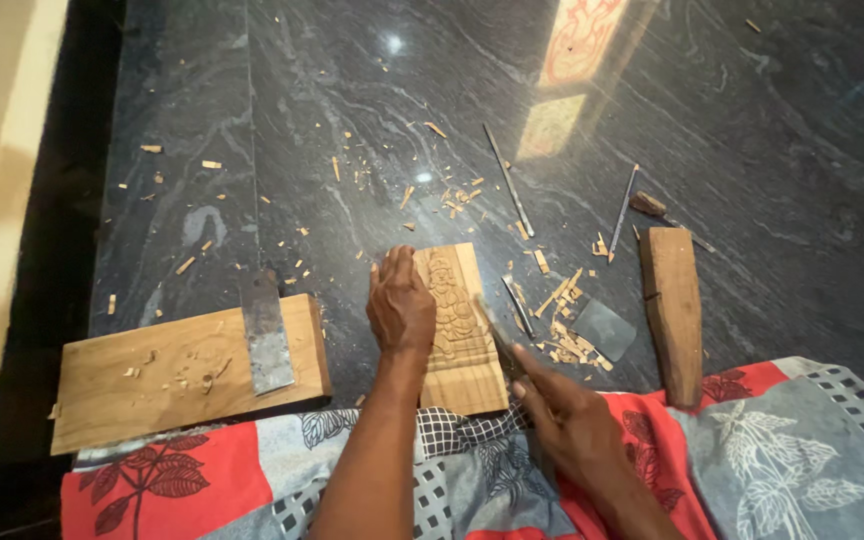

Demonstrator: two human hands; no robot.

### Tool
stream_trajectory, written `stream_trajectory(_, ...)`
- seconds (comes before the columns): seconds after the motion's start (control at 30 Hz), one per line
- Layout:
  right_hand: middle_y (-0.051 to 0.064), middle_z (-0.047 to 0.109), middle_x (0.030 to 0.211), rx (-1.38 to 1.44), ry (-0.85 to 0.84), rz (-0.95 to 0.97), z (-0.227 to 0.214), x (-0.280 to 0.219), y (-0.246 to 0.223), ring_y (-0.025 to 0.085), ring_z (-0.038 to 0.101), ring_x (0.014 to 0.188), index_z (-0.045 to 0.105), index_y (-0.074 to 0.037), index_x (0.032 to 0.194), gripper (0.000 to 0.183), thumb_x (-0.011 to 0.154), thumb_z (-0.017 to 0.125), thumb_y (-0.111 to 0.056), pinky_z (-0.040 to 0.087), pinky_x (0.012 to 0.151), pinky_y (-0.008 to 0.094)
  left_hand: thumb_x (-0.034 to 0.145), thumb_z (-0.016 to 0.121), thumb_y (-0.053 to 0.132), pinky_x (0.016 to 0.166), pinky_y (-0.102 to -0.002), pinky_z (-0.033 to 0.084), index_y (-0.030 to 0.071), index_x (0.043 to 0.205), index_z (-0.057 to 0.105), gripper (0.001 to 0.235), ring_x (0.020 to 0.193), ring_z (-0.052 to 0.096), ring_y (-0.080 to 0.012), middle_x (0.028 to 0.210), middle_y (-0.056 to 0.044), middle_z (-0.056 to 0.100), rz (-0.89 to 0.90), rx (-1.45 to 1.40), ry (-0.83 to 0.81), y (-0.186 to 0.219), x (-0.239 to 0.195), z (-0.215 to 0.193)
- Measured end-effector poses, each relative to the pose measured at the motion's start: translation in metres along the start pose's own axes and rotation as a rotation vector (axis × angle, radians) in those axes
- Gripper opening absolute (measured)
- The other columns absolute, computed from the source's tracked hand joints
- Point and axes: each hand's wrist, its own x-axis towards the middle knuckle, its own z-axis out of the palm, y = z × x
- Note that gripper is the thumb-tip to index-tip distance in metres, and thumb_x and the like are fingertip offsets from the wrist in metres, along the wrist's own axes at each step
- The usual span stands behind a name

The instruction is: The person carves a decorative design into a small rectangular wooden block using a chisel and a wooden mallet. They hold the chisel with one hand and strike it with the mallet to remove wood shavings, occasionally adjusting the block's position.

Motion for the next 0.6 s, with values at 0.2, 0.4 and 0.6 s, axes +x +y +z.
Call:
stream_trajectory(0.2, 0.010, 0.079, 0.099, -0.052, -0.089, 0.145, 0.0034, -0.0026, 0.0054, 0.019, 0.072, 0.065, 0.062, -0.029, 0.140, 0.050, 0.090, 0.069, -0.027, 0.057, 0.063, 0.032, 0.101, 0.048, 0.011, 0.117, -0.049, 0.035, 0.001, 0.127, 0.065, 0.033, 0.131, 0.057, -0.0340, 0.138, -0.016, 0.064, 0.055, -0.017, -0.004, -0.0083, 0.0010, 0.0022)
stream_trajectory(0.4, 0.010, 0.067, 0.077, -0.148, -0.023, -0.053, 0.0037, -0.0039, 0.0042, 0.024, 0.066, 0.061, 0.062, -0.027, 0.140, 0.050, 0.090, 0.070, -0.023, 0.053, 0.058, 0.038, 0.101, 0.049, 0.011, 0.118, -0.049, 0.035, 0.001, 0.128, 0.065, 0.033, 0.131, 0.058, -0.0339, 0.138, -0.017, 0.064, 0.080, -0.007, -0.014, -0.0079, 0.0013, 0.0039)
stream_trajectory(0.6, 0.011, 0.061, 0.072, -0.296, -0.056, -0.019, 0.0071, -0.0045, 0.0085, 0.030, 0.064, 0.058, 0.062, -0.030, 0.139, 0.050, 0.090, 0.070, -0.024, 0.050, 0.054, 0.044, 0.100, 0.050, 0.011, 0.118, -0.048, 0.035, 0.001, 0.127, 0.065, 0.033, 0.130, 0.059, -0.0341, 0.137, -0.016, 0.065, 0.092, -0.029, -0.019, -0.0089, 0.0009, 0.0035)
